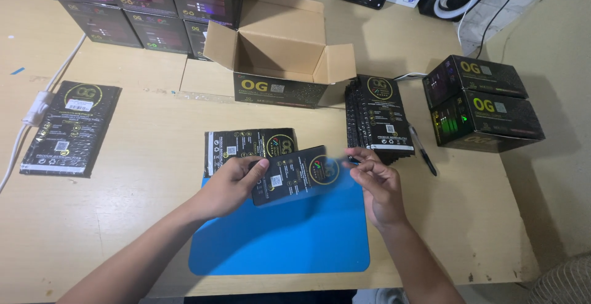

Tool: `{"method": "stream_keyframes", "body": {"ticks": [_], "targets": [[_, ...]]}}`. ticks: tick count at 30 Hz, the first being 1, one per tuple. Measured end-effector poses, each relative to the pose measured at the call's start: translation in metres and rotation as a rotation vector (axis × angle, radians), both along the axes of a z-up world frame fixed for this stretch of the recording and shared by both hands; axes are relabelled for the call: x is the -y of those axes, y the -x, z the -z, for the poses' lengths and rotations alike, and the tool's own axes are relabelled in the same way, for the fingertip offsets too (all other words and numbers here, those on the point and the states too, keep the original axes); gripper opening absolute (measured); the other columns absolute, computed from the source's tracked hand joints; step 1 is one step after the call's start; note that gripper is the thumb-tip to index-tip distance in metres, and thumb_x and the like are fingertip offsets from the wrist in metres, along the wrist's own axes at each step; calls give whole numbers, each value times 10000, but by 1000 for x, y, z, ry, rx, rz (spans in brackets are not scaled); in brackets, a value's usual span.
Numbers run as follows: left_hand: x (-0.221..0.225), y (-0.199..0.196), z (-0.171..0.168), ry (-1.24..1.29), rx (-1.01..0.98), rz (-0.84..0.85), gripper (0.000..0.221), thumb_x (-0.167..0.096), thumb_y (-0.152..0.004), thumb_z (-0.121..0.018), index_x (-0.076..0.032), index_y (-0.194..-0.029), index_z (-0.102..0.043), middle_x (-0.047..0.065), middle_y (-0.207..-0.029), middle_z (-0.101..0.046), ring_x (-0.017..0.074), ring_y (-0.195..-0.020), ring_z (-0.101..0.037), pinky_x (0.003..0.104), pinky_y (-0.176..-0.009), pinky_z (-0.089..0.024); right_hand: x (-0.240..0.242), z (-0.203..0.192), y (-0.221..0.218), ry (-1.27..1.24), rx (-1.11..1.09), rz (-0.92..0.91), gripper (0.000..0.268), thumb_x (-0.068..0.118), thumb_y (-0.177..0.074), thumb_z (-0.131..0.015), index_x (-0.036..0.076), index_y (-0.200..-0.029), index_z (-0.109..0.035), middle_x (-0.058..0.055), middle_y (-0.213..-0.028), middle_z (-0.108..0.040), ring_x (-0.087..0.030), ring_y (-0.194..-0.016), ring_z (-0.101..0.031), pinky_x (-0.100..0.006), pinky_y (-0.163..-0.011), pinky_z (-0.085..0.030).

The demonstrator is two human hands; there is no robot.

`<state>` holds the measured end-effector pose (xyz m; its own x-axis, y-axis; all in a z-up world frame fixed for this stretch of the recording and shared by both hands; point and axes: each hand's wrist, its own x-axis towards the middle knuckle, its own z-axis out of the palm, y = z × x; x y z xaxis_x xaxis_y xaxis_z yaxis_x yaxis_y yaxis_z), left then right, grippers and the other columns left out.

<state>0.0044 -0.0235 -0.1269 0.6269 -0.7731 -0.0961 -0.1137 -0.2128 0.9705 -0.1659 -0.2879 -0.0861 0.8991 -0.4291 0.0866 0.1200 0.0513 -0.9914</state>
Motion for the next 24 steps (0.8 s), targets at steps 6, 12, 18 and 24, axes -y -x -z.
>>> {"method": "stream_keyframes", "body": {"ticks": [6,12,18,24], "targets": [[-1,7,-19,28,-15,-38,505,-265,-1089,-426,104,-981,-753,140,-448,-588,156,-366,-397,269,-413,-379,0,-2,-4,-28,-71,17,180,198,-889,-726,34,-822,-693,-189,-1211,-591,-308,-1288,-536,-508,-1087,-433],[4,4,-5,71,-16,-45,487,-253,-1091,-431,102,-990,-749,145,-459,-594,154,-392,-398,273,-445,-396,0,-1,-5,-41,-87,43,150,180,-912,-711,39,-860,-707,-160,-1175,-599,-283,-1249,-559,-488,-1073,-444],[0,-1,-8,122,-35,-103,480,-258,-1091,-436,81,-994,-762,130,-481,-573,160,-479,-454,295,-527,-458,9,-5,-5,-92,-33,98,188,215,-938,-671,34,-948,-720,-151,-1144,-643,-290,-1190,-631,-478,-1072,-470],[0,6,-14,206,-117,-101,508,-284,-1091,-411,77,-1066,-767,161,-540,-650,187,-522,-547,341,-555,-497,-2,-10,1,574,166,192,143,179,-957,-677,36,-949,-683,-158,-1107,-641,-297,-1152,-645,-463,-1041,-499]]}}
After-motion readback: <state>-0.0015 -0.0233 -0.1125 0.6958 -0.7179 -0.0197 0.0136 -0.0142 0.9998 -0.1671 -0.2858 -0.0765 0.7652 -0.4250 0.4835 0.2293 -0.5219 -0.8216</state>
